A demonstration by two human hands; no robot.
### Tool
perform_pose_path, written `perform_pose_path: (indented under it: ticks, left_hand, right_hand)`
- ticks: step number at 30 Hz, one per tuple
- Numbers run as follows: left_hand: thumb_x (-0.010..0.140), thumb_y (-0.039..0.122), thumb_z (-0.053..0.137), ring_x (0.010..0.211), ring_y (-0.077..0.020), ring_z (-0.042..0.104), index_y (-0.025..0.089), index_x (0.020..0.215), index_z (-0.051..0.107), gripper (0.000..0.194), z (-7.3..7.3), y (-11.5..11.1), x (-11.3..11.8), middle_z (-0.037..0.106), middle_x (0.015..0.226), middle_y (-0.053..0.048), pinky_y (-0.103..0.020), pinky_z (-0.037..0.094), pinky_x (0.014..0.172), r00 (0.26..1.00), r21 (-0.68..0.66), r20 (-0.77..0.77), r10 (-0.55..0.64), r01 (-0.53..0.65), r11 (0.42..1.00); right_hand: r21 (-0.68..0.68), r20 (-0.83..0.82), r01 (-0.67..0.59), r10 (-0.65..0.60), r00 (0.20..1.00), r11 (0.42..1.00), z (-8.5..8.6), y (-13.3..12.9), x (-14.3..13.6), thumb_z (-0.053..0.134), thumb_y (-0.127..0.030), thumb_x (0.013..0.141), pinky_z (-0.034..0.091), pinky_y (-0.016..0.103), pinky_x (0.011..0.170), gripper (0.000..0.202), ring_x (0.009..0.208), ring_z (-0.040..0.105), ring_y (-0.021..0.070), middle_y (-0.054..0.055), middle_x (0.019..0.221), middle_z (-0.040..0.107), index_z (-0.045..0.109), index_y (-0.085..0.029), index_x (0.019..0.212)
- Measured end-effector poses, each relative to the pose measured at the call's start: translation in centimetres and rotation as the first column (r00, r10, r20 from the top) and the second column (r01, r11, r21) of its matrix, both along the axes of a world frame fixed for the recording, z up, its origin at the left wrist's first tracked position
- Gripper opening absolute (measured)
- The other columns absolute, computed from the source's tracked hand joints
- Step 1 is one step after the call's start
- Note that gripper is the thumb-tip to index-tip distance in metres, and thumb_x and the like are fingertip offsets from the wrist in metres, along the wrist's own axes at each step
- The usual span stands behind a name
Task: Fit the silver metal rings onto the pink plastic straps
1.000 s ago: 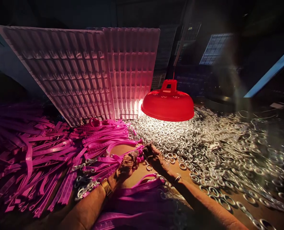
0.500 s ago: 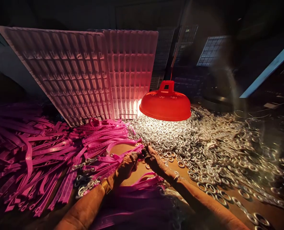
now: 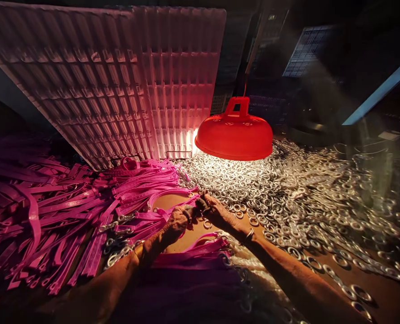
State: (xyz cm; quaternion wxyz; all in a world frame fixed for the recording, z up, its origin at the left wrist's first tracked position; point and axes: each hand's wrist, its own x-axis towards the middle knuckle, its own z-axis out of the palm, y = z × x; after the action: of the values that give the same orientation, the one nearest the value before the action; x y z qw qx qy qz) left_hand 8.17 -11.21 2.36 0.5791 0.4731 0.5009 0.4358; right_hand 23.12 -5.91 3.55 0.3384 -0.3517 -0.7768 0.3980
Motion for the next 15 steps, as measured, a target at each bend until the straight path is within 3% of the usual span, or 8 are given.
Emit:
perform_pose_path:
  ticks: [2,5,9,12,15]
  left_hand:
    - [0.072,0.049,0.058,0.042,-0.0081,0.040,0.013,0.067,0.062,0.036,1.5,0.1,-0.3,0.051,0.051,0.000,-0.022,0.029,0.043,1.000,-0.047,0.010,-0.023,0.023,0.999]
    - [0.067,0.043,0.065,0.038,-0.0048,0.029,0.013,0.063,0.063,0.030,4.8,-0.7,-0.5,0.043,0.043,0.004,-0.022,0.021,0.041,0.998,-0.088,-0.030,-0.053,0.050,0.995]
    - [0.063,0.040,0.068,0.038,-0.0050,0.029,0.013,0.057,0.065,0.028,8.1,-3.7,-0.3,0.041,0.040,0.005,-0.022,0.017,0.041,0.978,-0.157,-0.068,-0.198,0.185,0.970]
    - [0.071,0.039,0.064,0.044,-0.0060,0.036,0.012,0.063,0.067,0.029,8.7,-6.7,0.2,0.051,0.050,0.002,-0.021,0.025,0.043,0.944,-0.199,-0.045,-0.328,0.313,0.929]
    - [0.077,0.039,0.061,0.048,-0.0065,0.038,0.011,0.065,0.064,0.031,7.7,-9.7,0.7,0.051,0.055,0.001,-0.021,0.029,0.046,0.930,-0.262,-0.049,-0.363,0.339,0.904]
  right_hand:
    - [-0.008,0.079,-0.061,0.062,0.995,0.998,1.8,-1.3,0.7,0.048,-0.033,0.084,0.036,0.022,0.050,0.014,0.054,0.044,0.0104,-0.001,0.066,0.051,0.049,-0.020,0.084]
    - [-0.054,0.177,-0.147,0.154,0.972,0.988,4.3,-4.3,2.1,0.049,-0.033,0.087,0.029,0.020,0.041,0.024,0.041,0.043,0.0079,-0.004,0.061,0.052,0.047,-0.019,0.107]
    - [0.145,0.303,-0.135,0.086,0.949,0.980,5.2,-9.3,3.6,0.057,-0.028,0.085,0.020,0.021,0.041,0.022,0.039,0.040,0.0077,-0.003,0.056,0.053,0.051,-0.019,0.104]
    - [0.236,0.363,-0.102,0.010,0.932,0.966,4.4,-12.6,4.3,0.061,-0.029,0.081,0.021,0.022,0.044,0.018,0.047,0.048,0.0109,0.001,0.061,0.057,0.055,-0.018,0.094]
    - [0.065,0.401,-0.088,0.055,0.914,0.994,3.2,-15.1,5.3,0.053,-0.030,0.087,0.026,0.021,0.043,0.015,0.051,0.053,0.0120,0.003,0.067,0.060,0.055,-0.018,0.096]
